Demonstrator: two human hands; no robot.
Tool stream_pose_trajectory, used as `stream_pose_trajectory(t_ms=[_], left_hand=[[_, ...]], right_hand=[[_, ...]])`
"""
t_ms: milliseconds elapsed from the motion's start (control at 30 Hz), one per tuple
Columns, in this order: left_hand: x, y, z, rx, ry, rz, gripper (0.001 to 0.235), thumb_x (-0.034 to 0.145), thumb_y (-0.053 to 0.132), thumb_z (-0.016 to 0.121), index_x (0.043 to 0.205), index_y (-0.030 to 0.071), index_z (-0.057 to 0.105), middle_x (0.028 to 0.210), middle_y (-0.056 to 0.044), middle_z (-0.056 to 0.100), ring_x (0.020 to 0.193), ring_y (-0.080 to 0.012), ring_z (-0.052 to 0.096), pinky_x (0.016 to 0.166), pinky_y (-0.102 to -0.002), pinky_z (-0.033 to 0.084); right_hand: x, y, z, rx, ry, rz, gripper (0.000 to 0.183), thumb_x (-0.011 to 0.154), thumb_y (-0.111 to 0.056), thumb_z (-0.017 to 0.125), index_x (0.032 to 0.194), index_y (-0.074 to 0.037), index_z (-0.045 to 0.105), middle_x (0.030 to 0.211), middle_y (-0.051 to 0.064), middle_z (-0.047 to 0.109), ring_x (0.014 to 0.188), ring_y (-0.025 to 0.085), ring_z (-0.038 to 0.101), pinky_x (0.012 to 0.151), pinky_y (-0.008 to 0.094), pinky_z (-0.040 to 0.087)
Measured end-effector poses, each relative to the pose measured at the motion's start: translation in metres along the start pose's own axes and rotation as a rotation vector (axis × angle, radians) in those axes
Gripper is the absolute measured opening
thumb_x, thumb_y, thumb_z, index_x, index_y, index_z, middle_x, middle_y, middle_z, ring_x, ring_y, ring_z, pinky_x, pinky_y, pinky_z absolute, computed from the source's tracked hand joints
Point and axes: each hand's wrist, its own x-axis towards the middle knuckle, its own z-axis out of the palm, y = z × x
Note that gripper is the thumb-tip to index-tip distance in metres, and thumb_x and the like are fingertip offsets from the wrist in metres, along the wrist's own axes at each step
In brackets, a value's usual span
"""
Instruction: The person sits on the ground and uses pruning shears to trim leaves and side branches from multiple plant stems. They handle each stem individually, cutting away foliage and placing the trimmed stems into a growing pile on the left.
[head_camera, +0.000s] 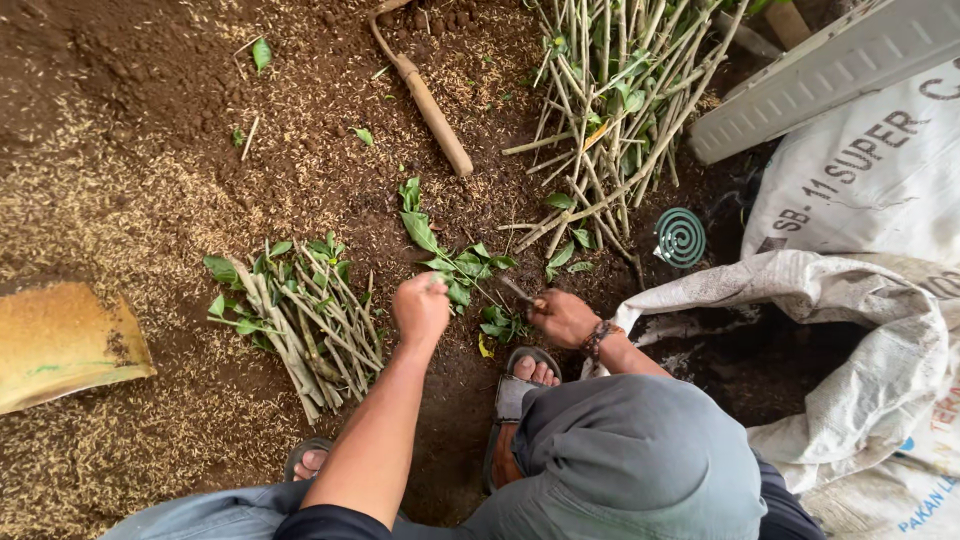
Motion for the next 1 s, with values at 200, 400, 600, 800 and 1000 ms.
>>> stream_pose_trajectory(t_ms=[200, 400, 600, 800, 1000], left_hand=[[-0.001, 0.029, -0.013, 0.088, -0.228, -0.119, 0.064, 0.084, 0.017, 0.078, 0.141, 0.0, 0.055, 0.143, -0.021, 0.054, 0.115, -0.0366, 0.058, 0.093, -0.05, 0.047], [-0.021, 0.055, -0.025, 0.212, -0.229, -0.144, 0.07, 0.086, 0.024, 0.078, 0.145, 0.001, 0.048, 0.156, -0.018, 0.041, 0.137, -0.0333, 0.047, 0.114, -0.044, 0.039], [-0.029, 0.063, -0.045, 0.156, -0.198, -0.192, 0.064, 0.088, 0.024, 0.076, 0.144, 0.004, 0.051, 0.149, -0.015, 0.051, 0.134, -0.0306, 0.054, 0.115, -0.042, 0.042], [-0.038, 0.089, -0.06, 0.149, -0.145, -0.029, 0.077, 0.085, 0.025, 0.08, 0.148, 0.005, 0.041, 0.149, -0.018, 0.046, 0.135, -0.0324, 0.049, 0.114, -0.045, 0.039], [-0.055, 0.092, -0.057, 0.004, -0.344, 0.017, 0.081, 0.086, 0.031, 0.078, 0.151, 0.013, 0.034, 0.142, -0.017, 0.053, 0.127, -0.0362, 0.053, 0.107, -0.054, 0.041]], right_hand=[[0.001, 0.004, -0.066, 0.622, 0.526, -0.117, 0.017, 0.095, -0.009, 0.051, 0.088, -0.007, 0.067, 0.077, 0.007, 0.067, 0.059, 0.016, 0.063, 0.051, 0.033, 0.052], [0.046, 0.019, -0.14, 0.977, 0.858, 0.169, 0.011, 0.092, -0.011, 0.074, 0.099, -0.011, 0.066, 0.092, 0.004, 0.072, 0.075, 0.01, 0.07, 0.067, 0.025, 0.059], [0.037, 0.004, -0.156, 1.058, 0.985, -0.233, 0.016, 0.086, 0.002, 0.074, 0.095, -0.005, 0.064, 0.096, 0.007, 0.073, 0.077, 0.013, 0.069, 0.063, 0.031, 0.056], [-0.01, -0.063, -0.124, 0.805, 1.044, -0.241, 0.015, 0.088, 0.002, 0.077, 0.095, -0.007, 0.068, 0.098, 0.003, 0.075, 0.086, 0.012, 0.072, 0.076, 0.029, 0.064], [-0.055, -0.128, -0.056, 0.747, 0.848, -0.568, 0.016, 0.09, 0.0, 0.077, 0.103, -0.005, 0.07, 0.091, 0.003, 0.07, 0.078, 0.013, 0.068, 0.07, 0.032, 0.062]])
